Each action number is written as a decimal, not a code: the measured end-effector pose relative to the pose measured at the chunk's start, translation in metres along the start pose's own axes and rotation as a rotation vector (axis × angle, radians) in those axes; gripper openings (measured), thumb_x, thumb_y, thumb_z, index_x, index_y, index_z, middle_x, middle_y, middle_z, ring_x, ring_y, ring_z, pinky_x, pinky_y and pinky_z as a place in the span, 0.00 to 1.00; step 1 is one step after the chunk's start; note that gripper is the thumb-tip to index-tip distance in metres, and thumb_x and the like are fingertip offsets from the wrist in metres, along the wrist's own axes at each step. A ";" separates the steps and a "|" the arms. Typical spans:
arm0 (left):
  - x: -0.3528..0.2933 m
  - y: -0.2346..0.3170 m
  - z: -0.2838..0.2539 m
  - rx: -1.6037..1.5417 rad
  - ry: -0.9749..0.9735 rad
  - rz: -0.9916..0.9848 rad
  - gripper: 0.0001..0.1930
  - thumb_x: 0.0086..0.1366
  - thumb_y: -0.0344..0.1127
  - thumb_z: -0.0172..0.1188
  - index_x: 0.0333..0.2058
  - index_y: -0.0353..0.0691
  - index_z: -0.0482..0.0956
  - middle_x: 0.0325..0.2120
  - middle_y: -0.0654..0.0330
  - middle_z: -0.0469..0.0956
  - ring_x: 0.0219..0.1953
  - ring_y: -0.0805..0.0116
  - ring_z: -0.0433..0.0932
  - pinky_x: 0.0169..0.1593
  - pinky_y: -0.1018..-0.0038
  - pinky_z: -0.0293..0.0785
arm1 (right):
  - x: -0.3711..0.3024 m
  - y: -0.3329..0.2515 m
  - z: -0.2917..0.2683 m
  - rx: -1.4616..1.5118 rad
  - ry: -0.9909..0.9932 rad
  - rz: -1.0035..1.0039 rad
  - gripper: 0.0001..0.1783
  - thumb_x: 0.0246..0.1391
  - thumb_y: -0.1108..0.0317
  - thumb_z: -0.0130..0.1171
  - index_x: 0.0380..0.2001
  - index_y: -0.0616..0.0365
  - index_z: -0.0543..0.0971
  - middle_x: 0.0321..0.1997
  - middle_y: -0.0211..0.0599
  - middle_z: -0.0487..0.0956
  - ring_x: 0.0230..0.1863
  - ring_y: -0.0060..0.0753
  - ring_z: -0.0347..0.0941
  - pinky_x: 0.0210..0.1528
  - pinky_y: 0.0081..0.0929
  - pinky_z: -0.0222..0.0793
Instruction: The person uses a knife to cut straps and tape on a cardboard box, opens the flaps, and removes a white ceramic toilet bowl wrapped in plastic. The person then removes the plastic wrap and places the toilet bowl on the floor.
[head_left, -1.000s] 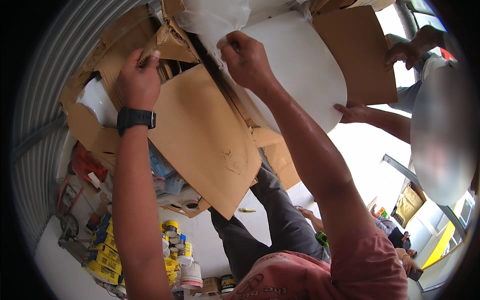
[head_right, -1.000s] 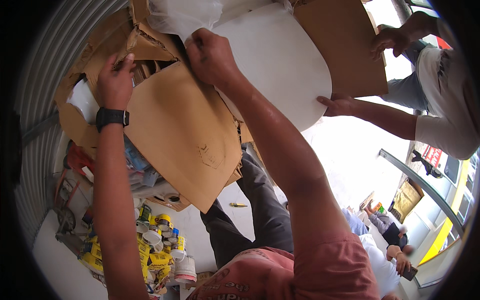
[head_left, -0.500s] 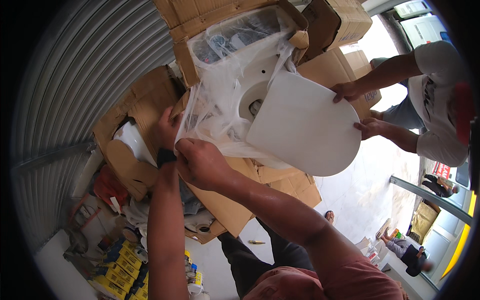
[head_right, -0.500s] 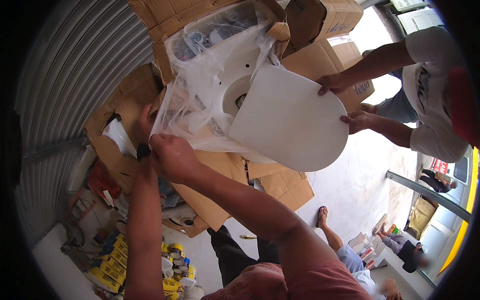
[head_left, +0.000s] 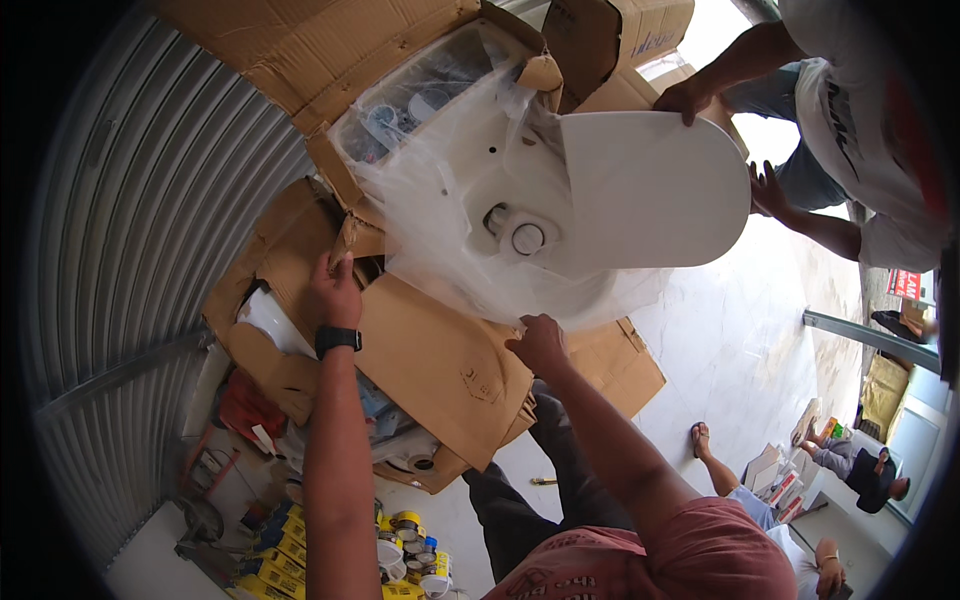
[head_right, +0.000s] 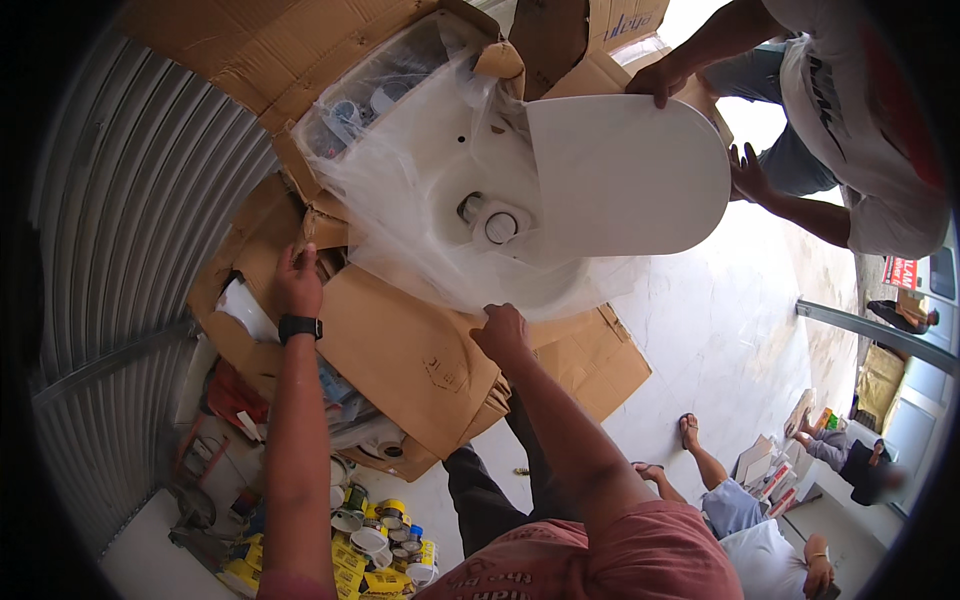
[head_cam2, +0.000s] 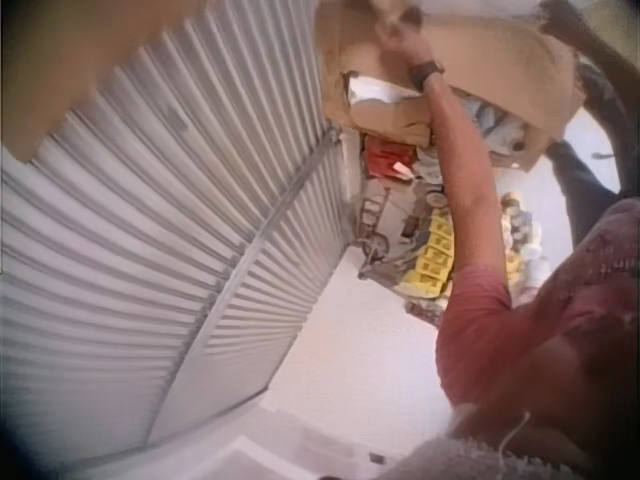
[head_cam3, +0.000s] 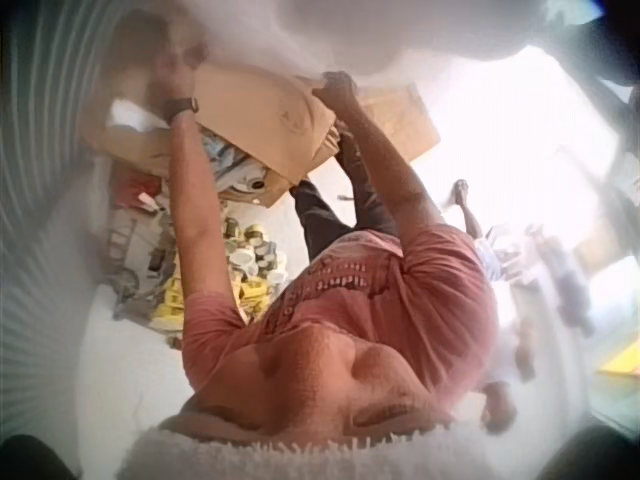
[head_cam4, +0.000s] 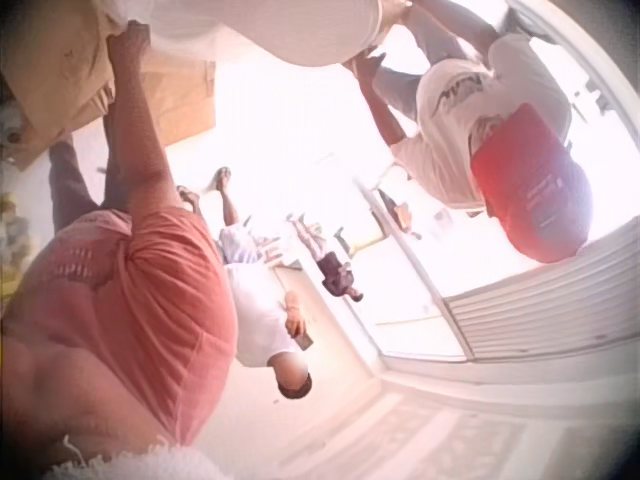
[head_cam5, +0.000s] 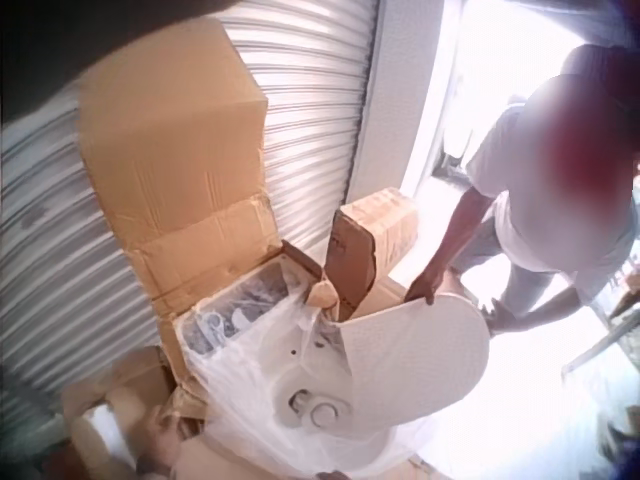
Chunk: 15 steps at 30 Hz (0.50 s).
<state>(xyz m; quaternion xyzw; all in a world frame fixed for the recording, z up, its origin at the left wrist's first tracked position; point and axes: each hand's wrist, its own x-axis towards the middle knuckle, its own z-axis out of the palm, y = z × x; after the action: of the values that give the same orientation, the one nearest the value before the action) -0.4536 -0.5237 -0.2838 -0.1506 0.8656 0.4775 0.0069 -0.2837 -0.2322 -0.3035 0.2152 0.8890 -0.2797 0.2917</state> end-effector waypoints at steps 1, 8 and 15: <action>0.001 -0.003 0.001 -0.036 0.011 0.011 0.17 0.72 0.40 0.63 0.47 0.29 0.78 0.38 0.52 0.83 0.41 0.64 0.81 0.47 0.68 0.75 | 0.009 0.014 0.001 -0.028 0.049 0.041 0.24 0.43 0.57 0.75 0.44 0.56 0.86 0.46 0.51 0.80 0.50 0.53 0.79 0.54 0.45 0.76; 0.000 -0.011 0.009 -0.023 0.072 0.139 0.21 0.73 0.44 0.63 0.48 0.28 0.77 0.40 0.51 0.82 0.41 0.64 0.81 0.47 0.68 0.75 | 0.094 0.050 -0.012 -0.220 0.016 -0.291 0.39 0.36 0.54 0.81 0.54 0.51 0.77 0.77 0.51 0.57 0.62 0.51 0.74 0.58 0.45 0.76; -0.003 -0.005 0.009 0.003 0.074 0.136 0.22 0.73 0.45 0.62 0.50 0.28 0.76 0.41 0.51 0.83 0.43 0.65 0.81 0.49 0.68 0.75 | 0.071 0.119 0.015 -0.584 -0.212 -0.332 0.28 0.49 0.61 0.70 0.53 0.55 0.75 0.56 0.45 0.80 0.58 0.50 0.77 0.51 0.45 0.78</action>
<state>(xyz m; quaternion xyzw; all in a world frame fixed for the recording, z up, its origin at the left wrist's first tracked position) -0.4503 -0.5182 -0.2918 -0.1090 0.8741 0.4699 -0.0573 -0.2654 -0.1371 -0.4032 -0.0553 0.9191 -0.0780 0.3821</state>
